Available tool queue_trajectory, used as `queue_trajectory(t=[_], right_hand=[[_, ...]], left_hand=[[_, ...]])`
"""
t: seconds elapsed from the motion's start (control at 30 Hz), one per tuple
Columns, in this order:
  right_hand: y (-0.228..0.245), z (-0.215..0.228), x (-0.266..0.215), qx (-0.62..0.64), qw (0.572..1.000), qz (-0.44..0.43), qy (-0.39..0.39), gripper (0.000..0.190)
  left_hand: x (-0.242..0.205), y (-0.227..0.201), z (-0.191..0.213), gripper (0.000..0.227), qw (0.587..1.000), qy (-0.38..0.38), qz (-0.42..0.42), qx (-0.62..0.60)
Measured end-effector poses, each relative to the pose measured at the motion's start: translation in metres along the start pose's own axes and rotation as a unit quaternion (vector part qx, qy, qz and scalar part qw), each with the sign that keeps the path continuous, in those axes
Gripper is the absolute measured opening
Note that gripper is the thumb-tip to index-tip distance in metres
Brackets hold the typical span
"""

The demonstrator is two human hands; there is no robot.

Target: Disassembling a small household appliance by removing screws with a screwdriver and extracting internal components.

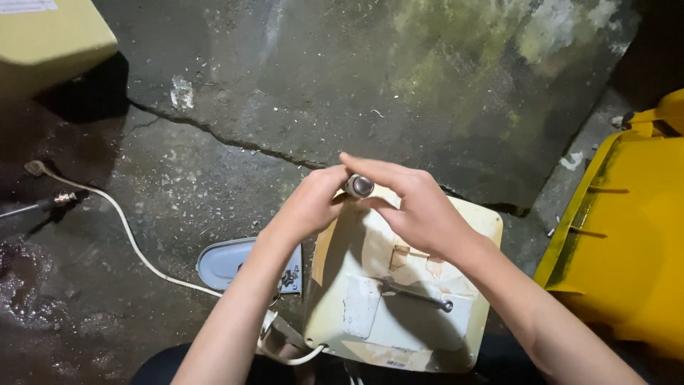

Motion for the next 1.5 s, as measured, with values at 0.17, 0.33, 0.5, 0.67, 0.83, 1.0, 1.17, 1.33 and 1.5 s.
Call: queue_trajectory(t=[0.17, 0.33, 0.5, 0.67, 0.83, 1.0, 1.17, 1.33, 1.5], right_hand=[[-0.013, -0.007, -0.006, -0.084, 0.994, 0.043, -0.051, 0.039], [0.003, 0.006, 0.0, 0.01, 1.0, -0.005, 0.005, 0.057], [-0.009, -0.003, -0.003, -0.106, 0.993, 0.045, -0.009, 0.032], [0.002, 0.0, 0.0, -0.045, 0.999, 0.001, 0.013, 0.059], [0.001, -0.002, -0.001, -0.078, 0.996, 0.033, 0.036, 0.051], [-0.01, -0.007, -0.007, -0.09, 0.994, 0.047, 0.027, 0.059], [0.01, 0.0, -0.003, -0.014, 0.998, 0.041, 0.045, 0.055], [-0.004, -0.003, -0.007, -0.102, 0.992, 0.075, 0.011, 0.047], [0.006, 0.005, -0.006, 0.001, 0.999, 0.032, 0.029, 0.051]], left_hand=[[-0.004, -0.006, -0.001, 0.049, 0.997, -0.037, -0.016, 0.061], [-0.005, -0.003, 0.001, 0.035, 0.999, -0.026, -0.012, 0.036], [-0.012, -0.019, 0.019, 0.074, 0.998, -0.008, -0.048, 0.048], [-0.009, -0.007, 0.009, 0.05, 0.991, -0.031, 0.016, 0.131], [-0.015, -0.031, 0.022, 0.039, 0.999, -0.008, 0.0, 0.034], [-0.013, -0.022, 0.019, 0.096, 0.998, 0.023, 0.023, 0.054], [-0.011, -0.004, 0.001, 0.051, 0.99, -0.048, 0.017, 0.132], [-0.01, -0.015, 0.006, 0.083, 1.0, 0.008, -0.02, 0.007], [-0.007, -0.008, 0.001, 0.071, 0.994, -0.051, 0.006, 0.092]])
Point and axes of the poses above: each hand's wrist, its own x-axis towards the middle knuckle, its own z-axis out of the back of the hand, y = z × x, the point moved 1 cm from there along x, towards the middle knuckle, and after that the axes turned 8 degrees about z, right-handed, at the moved point
